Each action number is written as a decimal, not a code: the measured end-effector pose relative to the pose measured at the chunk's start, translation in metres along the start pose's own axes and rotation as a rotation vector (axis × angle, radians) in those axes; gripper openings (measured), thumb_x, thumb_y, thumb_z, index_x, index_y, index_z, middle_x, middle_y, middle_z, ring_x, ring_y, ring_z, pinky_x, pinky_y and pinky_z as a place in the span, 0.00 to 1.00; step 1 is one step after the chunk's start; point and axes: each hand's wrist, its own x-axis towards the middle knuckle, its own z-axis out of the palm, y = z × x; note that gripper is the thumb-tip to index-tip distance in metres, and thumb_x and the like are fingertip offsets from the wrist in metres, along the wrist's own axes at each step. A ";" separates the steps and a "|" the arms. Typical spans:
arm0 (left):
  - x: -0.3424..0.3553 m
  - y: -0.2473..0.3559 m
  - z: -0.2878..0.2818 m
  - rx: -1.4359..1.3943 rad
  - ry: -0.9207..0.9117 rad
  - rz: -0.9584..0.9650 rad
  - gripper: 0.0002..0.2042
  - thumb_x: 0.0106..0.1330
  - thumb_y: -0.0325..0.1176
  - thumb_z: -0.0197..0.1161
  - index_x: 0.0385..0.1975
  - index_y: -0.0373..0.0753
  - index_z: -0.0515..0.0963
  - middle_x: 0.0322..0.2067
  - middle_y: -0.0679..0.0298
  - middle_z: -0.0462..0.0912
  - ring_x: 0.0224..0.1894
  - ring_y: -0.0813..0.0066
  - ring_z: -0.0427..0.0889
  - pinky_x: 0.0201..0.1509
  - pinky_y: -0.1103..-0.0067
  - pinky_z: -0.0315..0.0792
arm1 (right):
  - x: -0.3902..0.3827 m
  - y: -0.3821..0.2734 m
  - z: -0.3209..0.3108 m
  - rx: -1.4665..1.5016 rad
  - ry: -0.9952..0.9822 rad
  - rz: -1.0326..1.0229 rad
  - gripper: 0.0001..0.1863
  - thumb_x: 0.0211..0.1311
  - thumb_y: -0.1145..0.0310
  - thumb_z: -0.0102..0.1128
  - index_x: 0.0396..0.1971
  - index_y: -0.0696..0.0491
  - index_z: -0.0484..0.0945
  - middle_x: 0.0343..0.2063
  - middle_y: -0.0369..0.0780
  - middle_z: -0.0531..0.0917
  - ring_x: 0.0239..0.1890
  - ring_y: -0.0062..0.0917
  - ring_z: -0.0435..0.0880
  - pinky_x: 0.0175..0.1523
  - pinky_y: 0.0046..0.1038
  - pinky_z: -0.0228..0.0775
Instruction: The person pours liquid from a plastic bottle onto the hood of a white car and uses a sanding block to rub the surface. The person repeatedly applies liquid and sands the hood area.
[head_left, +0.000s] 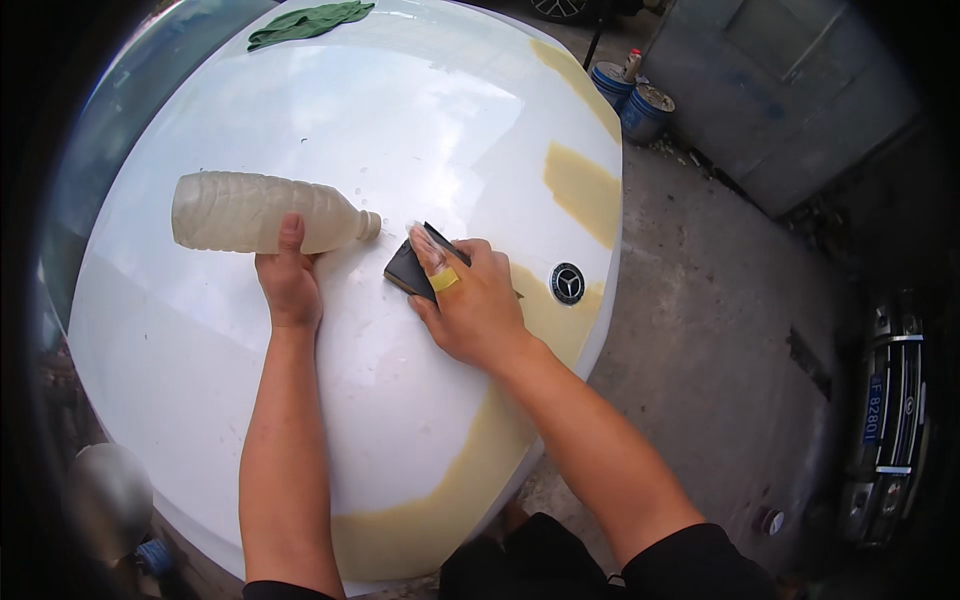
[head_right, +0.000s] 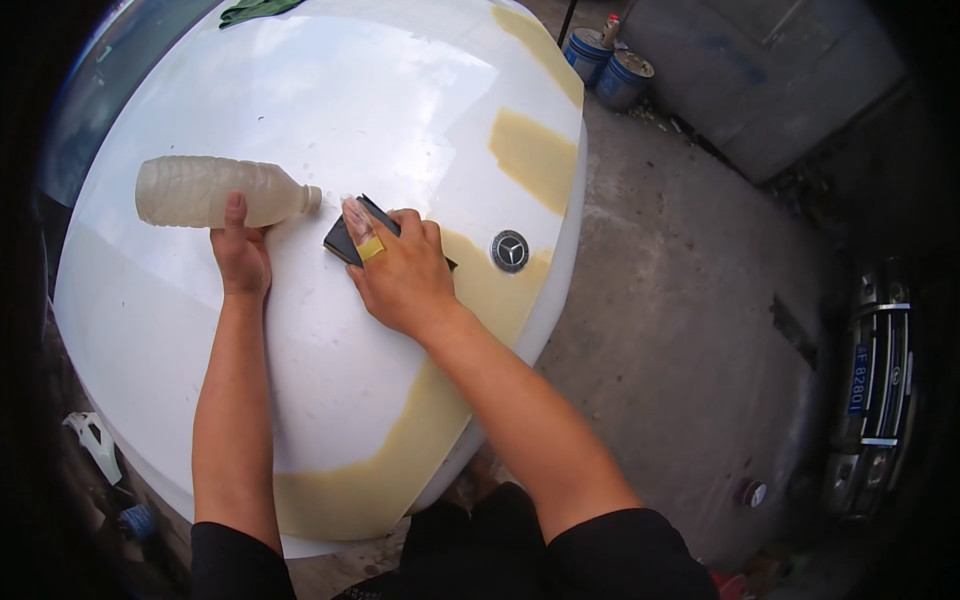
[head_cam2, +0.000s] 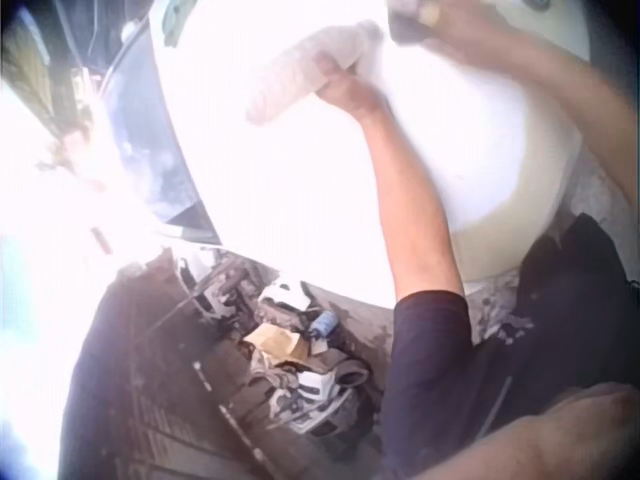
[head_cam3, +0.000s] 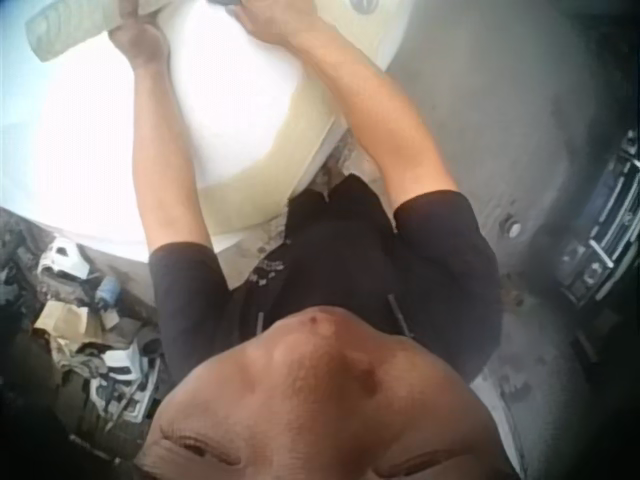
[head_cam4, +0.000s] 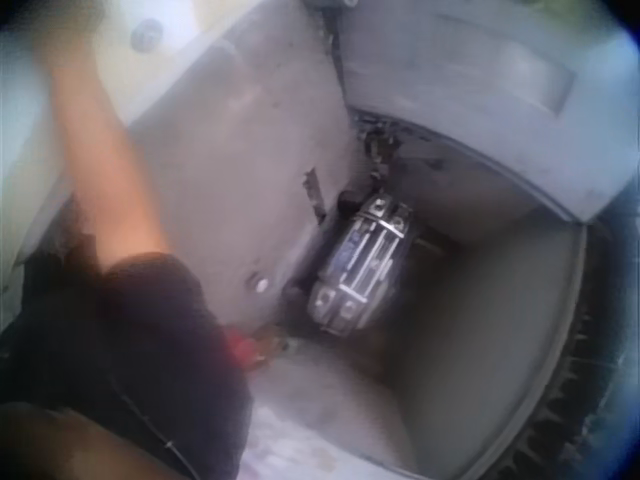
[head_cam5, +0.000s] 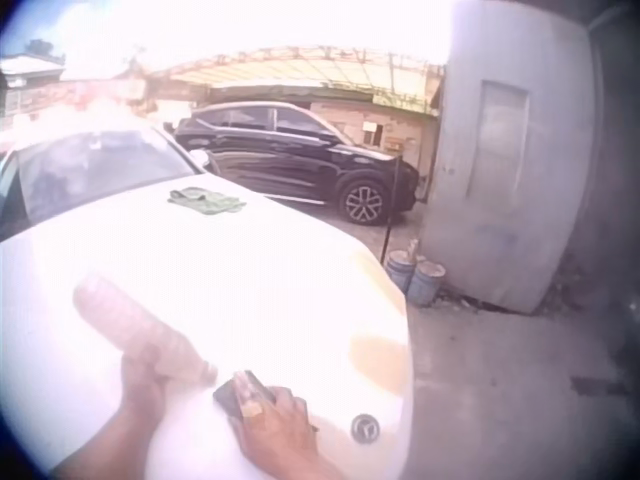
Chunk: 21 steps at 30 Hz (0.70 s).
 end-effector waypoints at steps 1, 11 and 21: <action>0.001 0.001 0.000 -0.006 0.002 0.000 0.30 0.70 0.50 0.63 0.61 0.32 0.66 0.56 0.58 0.73 0.59 0.64 0.74 0.64 0.64 0.70 | 0.018 0.003 0.003 -0.010 0.008 -0.013 0.38 0.58 0.68 0.66 0.69 0.50 0.63 0.59 0.38 0.76 0.56 0.40 0.71 0.59 0.40 0.63; 0.000 0.000 -0.002 -0.006 0.003 0.040 0.30 0.70 0.49 0.62 0.61 0.32 0.66 0.56 0.58 0.73 0.59 0.64 0.74 0.65 0.66 0.69 | -0.067 -0.013 -0.004 0.020 -0.003 -0.049 0.38 0.53 0.66 0.71 0.66 0.49 0.68 0.61 0.35 0.75 0.55 0.42 0.73 0.59 0.42 0.62; -0.001 0.003 -0.007 0.000 0.031 0.019 0.32 0.69 0.51 0.63 0.61 0.31 0.66 0.55 0.57 0.74 0.58 0.63 0.74 0.63 0.66 0.71 | -0.111 -0.030 -0.001 0.019 -0.014 -0.038 0.37 0.53 0.66 0.70 0.66 0.48 0.68 0.64 0.35 0.74 0.56 0.41 0.72 0.59 0.42 0.62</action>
